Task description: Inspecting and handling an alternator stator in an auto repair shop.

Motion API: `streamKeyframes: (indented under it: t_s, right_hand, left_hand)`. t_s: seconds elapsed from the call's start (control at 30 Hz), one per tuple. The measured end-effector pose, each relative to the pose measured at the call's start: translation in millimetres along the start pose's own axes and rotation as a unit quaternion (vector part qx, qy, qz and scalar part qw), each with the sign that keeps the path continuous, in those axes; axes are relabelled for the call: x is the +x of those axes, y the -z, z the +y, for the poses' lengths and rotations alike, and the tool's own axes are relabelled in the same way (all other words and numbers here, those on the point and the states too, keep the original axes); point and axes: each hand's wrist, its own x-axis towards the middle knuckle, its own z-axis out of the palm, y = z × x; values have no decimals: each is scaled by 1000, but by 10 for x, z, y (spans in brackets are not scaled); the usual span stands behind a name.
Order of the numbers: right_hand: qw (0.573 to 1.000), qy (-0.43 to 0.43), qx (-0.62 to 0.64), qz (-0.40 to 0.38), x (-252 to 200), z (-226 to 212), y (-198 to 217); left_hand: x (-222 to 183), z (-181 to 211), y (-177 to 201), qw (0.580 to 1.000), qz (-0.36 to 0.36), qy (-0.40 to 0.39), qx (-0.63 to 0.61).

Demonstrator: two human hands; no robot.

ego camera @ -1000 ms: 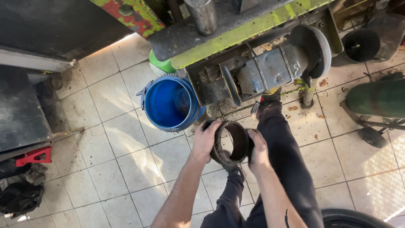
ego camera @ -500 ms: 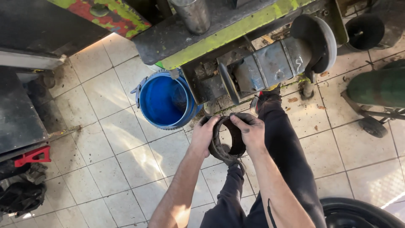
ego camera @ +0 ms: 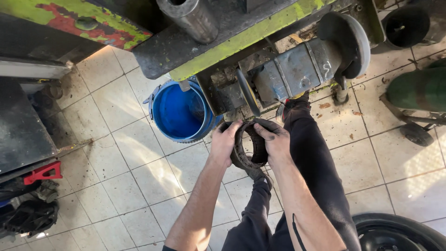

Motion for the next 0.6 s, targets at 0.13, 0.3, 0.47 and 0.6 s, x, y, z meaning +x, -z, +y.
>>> streamKeyframes:
  t_s: [0.13,0.3,0.47,0.6]
  right_hand:
    - [1000,-21,5,-1,26,7,-16]
    - [999,-31,-2,-11,84,53,3]
    - [999,-25,4,-19,109,85,33]
    - [999,-18,12,-27,108,84,49]
  left_hand:
    - [-28,54,-1,1000,1,-3,-2]
    - [45,3,19,1000,8,1,-3]
    - [85,-25,4,1000,12,2,2]
    - [93,-33,8,1000,13,1,1]
